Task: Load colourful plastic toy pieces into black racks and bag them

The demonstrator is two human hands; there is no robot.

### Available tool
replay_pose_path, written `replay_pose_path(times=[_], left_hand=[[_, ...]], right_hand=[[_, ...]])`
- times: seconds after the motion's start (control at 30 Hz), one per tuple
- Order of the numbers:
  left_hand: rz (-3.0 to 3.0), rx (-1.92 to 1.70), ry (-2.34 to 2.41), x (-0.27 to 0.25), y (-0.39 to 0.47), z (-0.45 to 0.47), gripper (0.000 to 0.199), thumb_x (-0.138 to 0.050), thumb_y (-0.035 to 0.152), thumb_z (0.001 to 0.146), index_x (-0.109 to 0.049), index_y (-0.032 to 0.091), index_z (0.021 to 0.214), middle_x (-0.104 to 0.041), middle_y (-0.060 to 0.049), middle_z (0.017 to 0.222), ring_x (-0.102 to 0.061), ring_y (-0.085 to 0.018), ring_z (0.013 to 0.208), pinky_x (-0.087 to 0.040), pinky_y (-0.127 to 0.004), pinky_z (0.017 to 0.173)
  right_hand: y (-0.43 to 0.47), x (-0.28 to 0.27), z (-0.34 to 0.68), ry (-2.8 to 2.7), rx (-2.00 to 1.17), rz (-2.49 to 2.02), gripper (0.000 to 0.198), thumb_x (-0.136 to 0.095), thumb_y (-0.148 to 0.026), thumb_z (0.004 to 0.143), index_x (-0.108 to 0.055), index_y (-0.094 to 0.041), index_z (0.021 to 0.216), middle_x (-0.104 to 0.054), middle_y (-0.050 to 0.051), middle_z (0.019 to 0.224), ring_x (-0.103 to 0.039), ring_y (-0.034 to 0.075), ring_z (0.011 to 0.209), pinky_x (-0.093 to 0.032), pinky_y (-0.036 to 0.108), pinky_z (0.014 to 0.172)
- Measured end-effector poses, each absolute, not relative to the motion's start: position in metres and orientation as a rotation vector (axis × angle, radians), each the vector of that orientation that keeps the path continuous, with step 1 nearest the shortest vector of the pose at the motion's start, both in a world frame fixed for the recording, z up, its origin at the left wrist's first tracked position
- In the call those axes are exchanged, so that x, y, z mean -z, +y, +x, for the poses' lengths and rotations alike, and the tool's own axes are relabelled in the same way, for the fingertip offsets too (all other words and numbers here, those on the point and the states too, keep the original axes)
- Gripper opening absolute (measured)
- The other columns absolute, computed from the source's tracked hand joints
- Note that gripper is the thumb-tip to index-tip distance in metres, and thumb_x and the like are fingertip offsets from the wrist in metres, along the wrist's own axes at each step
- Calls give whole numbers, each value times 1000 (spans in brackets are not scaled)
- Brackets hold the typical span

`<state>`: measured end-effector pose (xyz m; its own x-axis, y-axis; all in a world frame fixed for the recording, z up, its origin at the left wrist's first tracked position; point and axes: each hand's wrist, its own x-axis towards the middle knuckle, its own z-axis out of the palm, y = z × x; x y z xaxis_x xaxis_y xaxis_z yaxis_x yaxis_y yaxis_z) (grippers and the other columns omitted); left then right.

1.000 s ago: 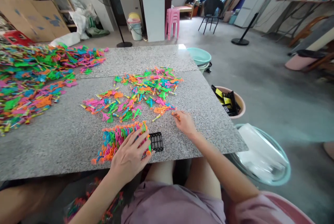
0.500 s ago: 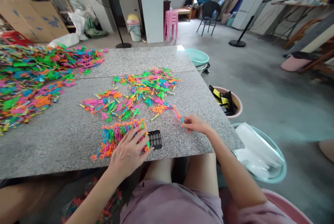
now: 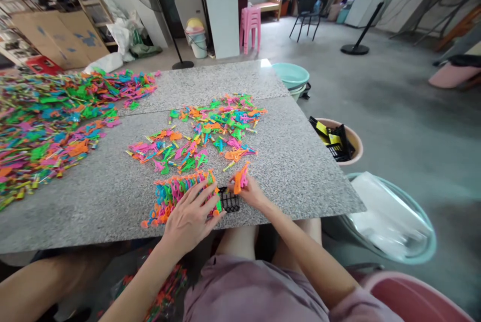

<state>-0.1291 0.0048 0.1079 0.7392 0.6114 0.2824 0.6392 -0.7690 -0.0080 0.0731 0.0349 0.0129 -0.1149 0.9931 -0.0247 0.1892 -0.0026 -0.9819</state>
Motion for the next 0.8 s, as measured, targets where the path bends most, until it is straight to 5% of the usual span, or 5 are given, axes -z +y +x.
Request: replay_pose_path(times=[0.27,0.47,0.6,0.7,0.8], left_hand=[[-2790,444,-1016,-108,4,-126,23,-57,32,94,-67,17,108,-62,-12,132,-51,-31,130,-47,-48,106],[-2918,380,-911,-107,12,-127,20,-52,22,95,-65,19,111,-61,-7,136,-52,-27,131,-43,-48,110],[-2975,360,-968,-106,14,-130,22,-55,24,94,-62,18,114,-64,-9,132,-51,-27,130,-47,-45,107],[-2991,360,-957,-105,14,-130,22,-57,24,92,-62,18,113,-66,-9,125,-53,-27,128,-48,-44,106],[-2971,355,-975,-104,13,-130,23,-61,24,90,-61,17,112,-67,-9,125,-53,-27,127,-49,-44,105]], right_hand=[[57,-32,43,-2118,-787,-1550,19,-56,-10,82,-64,-13,100,-71,12,94,-65,20,84,-45,26,74],[75,-37,36,-2218,-834,-1529,13,-56,-15,86,-69,-14,88,-72,9,85,-66,21,82,-46,26,70],[82,-29,53,-2251,-735,-1479,28,-61,-12,84,-65,-14,111,-69,9,106,-64,19,97,-48,24,81],[93,-25,70,-2204,-490,-1658,36,-59,-20,91,-57,-18,127,-57,13,128,-59,21,110,-48,30,90],[100,-21,84,-2314,-345,-1703,27,-52,-33,97,-60,-19,119,-55,13,126,-56,22,115,-47,35,97]])
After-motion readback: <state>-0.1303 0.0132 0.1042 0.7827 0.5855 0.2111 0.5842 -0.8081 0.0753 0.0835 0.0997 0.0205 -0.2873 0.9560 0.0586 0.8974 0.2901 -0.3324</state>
